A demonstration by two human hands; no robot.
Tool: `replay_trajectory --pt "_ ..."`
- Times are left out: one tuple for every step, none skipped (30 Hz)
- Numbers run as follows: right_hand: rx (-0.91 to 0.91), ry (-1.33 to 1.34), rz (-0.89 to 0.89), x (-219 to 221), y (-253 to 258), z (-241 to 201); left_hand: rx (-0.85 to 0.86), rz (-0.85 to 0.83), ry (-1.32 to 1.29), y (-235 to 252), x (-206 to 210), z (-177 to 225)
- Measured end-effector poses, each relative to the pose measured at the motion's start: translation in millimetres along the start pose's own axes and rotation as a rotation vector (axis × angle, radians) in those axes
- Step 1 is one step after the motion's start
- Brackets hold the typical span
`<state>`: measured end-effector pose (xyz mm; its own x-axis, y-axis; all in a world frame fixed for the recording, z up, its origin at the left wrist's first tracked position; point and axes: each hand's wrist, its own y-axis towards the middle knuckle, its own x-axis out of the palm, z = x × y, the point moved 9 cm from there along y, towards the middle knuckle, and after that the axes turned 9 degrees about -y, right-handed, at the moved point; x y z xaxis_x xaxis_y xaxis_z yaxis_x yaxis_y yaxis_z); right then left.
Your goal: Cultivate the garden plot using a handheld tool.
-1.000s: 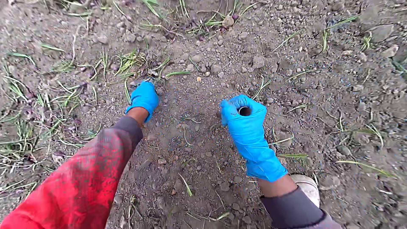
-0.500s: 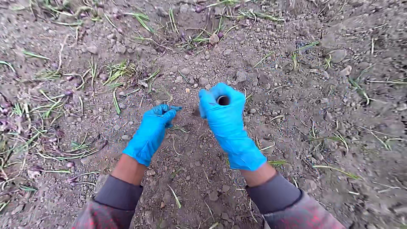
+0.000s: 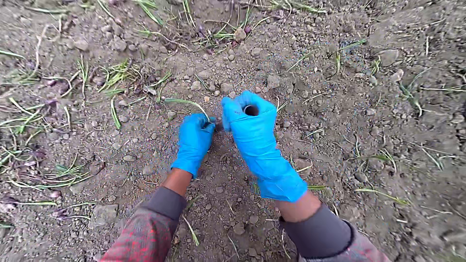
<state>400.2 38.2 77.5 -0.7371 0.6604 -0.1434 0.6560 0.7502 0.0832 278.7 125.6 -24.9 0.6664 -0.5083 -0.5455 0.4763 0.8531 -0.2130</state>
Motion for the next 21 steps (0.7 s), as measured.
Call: replay_trajectory --pt "-0.015 0.018 -0.036 -11 -4 -27 0.044 -0.025 0.145 3 9 5" --pt "-0.054 0.068 -0.038 -21 -3 -53 0.072 -0.052 0.262 6 19 7" --pt "-0.100 0.123 -0.014 -32 -1 -74 0.080 -0.097 0.347 7 28 7" --pt "-0.146 0.148 0.026 -42 4 -86 0.073 -0.159 0.429 9 36 6" --pt "-0.186 0.155 0.057 -49 9 -89 0.058 -0.227 0.487 13 42 5" --pt "-0.212 0.139 0.062 -51 11 -80 0.052 -0.289 0.521 16 45 3" --pt "-0.214 0.108 0.049 -49 12 -60 0.056 -0.339 0.543 18 48 0" --pt "-0.181 0.068 0.028 -44 13 -33 0.066 -0.382 0.569 20 49 0" --pt "-0.134 0.047 0.002 -40 14 -8 0.078 -0.432 0.600 20 52 0" --pt "-0.087 0.033 -0.016 -36 14 10 0.086 -0.494 0.633 21 53 1" --pt "-0.051 0.033 -0.024 -35 15 20 0.079 -0.562 0.660 21 52 2" --pt "-0.030 0.038 -0.027 -35 13 24 0.069 -0.614 0.681 20 45 2" --pt "-0.024 0.041 -0.033 -37 10 25 0.049 -0.633 0.689 19 31 3" --pt "-0.024 0.042 -0.036 -39 6 24 0.031 -0.596 0.687 24 9 5" --pt "-0.031 0.046 -0.034 -42 5 24 0.018 -0.504 0.688 35 -17 5" --pt "-0.035 0.053 -0.035 -43 3 25 0.002 -0.396 0.704 50 -44 4" --pt "-0.030 0.055 -0.034 -44 2 26 -0.011 -0.300 0.742 66 -66 -2" --pt "-0.024 0.055 -0.032 -43 1 26 -0.012 -0.243 0.808 83 -80 -14" --pt "-0.026 0.058 -0.031 -41 1 27 -0.012 -0.233 0.865 97 -85 -30" --pt "-0.030 0.059 -0.036 -40 1 27 -0.009 -0.228 0.895 107 -86 -46" --pt "-0.024 0.057 -0.053 -40 1 28 -0.005 -0.203 0.872 112 -87 -56"
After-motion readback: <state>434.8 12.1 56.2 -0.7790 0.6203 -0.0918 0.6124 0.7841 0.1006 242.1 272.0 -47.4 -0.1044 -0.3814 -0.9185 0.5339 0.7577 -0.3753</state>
